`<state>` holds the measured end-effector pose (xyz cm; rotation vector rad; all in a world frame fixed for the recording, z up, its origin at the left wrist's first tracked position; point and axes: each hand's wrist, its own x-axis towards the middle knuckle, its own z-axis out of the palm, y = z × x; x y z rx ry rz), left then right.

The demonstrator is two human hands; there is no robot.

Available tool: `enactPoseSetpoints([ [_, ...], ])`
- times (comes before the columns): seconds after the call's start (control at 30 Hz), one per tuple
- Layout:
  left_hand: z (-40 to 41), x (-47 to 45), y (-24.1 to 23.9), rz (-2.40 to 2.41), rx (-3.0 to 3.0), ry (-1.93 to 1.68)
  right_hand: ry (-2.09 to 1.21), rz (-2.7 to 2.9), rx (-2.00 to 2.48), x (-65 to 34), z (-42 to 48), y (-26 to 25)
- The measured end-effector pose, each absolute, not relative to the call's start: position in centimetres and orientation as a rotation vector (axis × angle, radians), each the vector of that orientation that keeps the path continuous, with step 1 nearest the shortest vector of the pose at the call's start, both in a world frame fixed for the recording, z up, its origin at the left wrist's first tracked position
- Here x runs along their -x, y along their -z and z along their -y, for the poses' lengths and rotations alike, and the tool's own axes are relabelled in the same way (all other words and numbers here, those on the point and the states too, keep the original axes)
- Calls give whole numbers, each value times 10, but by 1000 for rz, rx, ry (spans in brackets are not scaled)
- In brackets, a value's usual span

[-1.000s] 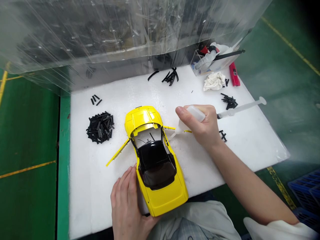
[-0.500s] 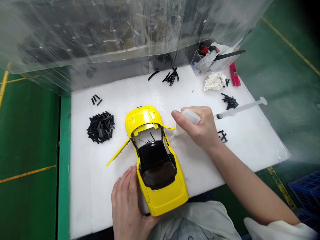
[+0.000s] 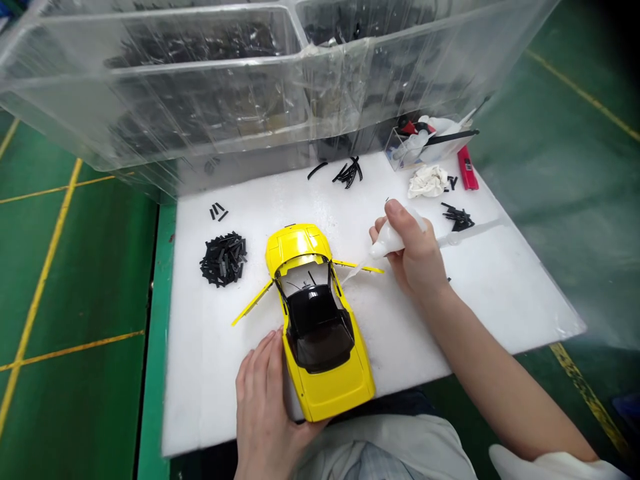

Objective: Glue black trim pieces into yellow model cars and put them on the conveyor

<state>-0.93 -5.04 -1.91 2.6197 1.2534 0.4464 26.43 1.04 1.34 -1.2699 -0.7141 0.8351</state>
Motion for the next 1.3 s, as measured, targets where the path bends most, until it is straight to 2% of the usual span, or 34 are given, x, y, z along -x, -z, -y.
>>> enactPoseSetpoints([
  [0.3, 51, 5, 17, -1213, -2657, -534, -934, 720, 1114, -255, -14, -43],
  [0.5, 52, 4, 20, -1196, -2644, -602, -493, 1053, 1198, -202, -17, -74],
  [0.87, 57, 0, 18, -1252, -2460, -738, 46, 1734, 1399, -163, -30, -44],
  [1.3, 59, 2, 18, -1274, -2430, -672, 57, 1917, 1457, -158, -28, -41],
])
